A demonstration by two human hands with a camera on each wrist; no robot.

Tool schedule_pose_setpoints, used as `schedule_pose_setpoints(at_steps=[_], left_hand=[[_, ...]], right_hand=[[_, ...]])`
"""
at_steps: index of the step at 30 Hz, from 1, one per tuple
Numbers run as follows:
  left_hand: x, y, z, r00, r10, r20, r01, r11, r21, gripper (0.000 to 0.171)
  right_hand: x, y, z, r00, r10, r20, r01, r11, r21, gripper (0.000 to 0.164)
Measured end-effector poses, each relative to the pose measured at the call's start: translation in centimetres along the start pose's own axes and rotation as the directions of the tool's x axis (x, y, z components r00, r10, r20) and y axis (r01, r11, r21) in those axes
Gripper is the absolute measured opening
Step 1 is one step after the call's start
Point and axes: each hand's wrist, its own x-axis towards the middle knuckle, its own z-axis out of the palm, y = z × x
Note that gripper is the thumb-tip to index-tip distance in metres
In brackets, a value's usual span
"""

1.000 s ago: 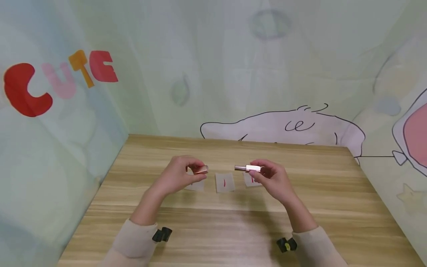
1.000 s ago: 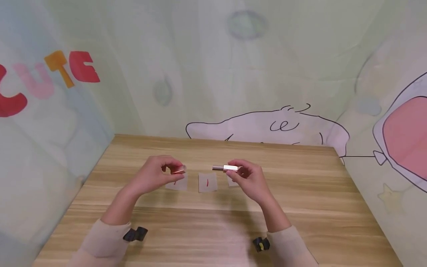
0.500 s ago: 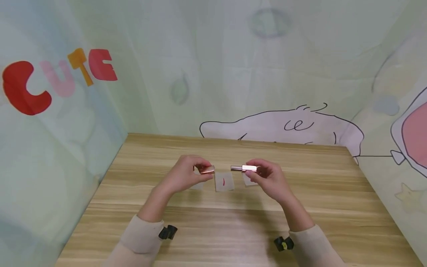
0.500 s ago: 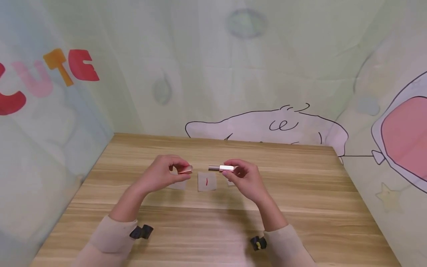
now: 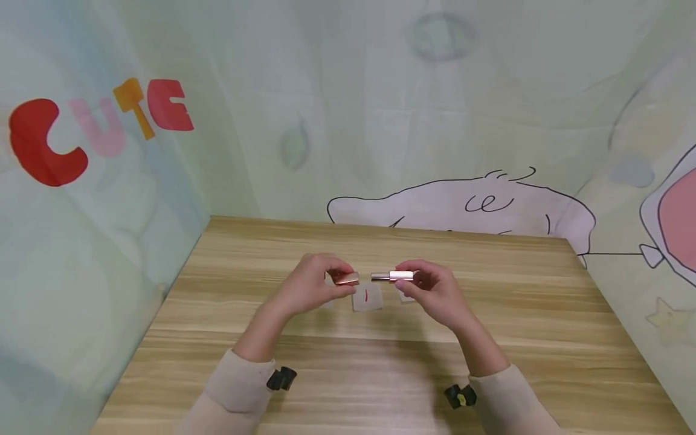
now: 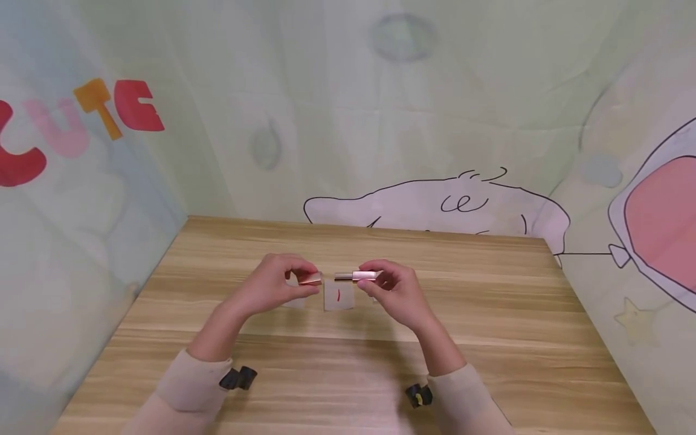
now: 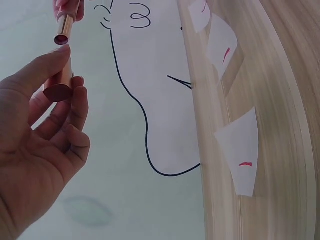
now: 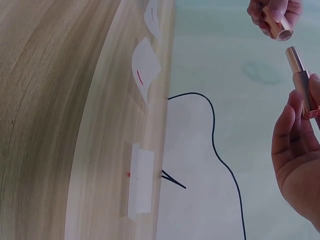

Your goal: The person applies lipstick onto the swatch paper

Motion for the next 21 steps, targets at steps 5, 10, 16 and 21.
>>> schedule_pose_setpoints(at_steps=[5,10,16,21], left_hand=[[0.5,0.4,0.5,1.000,0.020,0.021,-0.020,1.000,0.001,0.013],[1.0,0.9,0.8,0.998,0.039,0.039,-0.039,0.999,0.003,0.012],[1.1,1.2,1.0,0.999,0.018,0.042,-0.017,1.000,-0.013,0.012],[1.2,1.3,1.4,0.997,0.037,0.062,-0.035,0.999,-0.033,0.010]], right_hand=[[0.2,0.0,0.2,1.000,-0.019,0.024,0.019,1.000,-0.007,0.025],[0.2,0.0,0.2,0.999,-0.037,0.032,0.038,0.999,-0.016,0.025],[0.3,-0.4,0.1,0.998,-0.047,0.041,0.048,0.998,-0.034,0.023],[0.3,-0.5,0.2,0.995,-0.075,0.059,0.078,0.996,-0.052,0.024]])
